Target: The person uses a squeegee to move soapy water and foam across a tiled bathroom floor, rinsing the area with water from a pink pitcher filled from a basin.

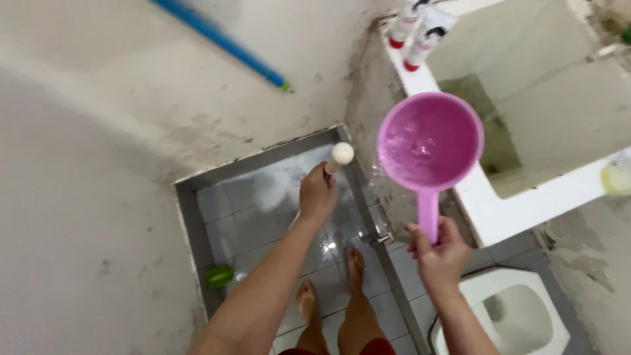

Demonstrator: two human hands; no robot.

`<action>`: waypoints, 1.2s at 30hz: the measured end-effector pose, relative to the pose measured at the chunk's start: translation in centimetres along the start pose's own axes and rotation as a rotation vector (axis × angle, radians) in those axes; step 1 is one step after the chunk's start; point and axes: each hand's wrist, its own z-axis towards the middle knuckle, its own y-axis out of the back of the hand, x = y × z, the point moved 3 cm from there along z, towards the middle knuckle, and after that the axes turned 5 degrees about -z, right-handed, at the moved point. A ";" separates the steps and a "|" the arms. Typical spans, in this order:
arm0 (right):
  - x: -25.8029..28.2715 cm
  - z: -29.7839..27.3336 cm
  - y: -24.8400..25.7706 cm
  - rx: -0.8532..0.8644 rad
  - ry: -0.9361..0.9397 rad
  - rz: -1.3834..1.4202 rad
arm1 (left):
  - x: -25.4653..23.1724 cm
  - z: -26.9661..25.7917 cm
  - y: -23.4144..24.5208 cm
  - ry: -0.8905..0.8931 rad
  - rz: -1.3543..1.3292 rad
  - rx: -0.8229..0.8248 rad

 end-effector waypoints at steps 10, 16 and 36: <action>2.6 -7.1 -13.1 0.347 0.011 -0.052 | 3.1 -1.5 13.4 0.338 0.199 -0.135; 3.8 -8.3 -15.9 0.592 -0.107 -0.013 | 5.2 -4.0 20.5 0.369 0.276 -0.363; 5.3 -14.9 -23.8 0.245 0.570 -0.300 | 16.1 -4.9 25.7 0.420 0.165 -0.147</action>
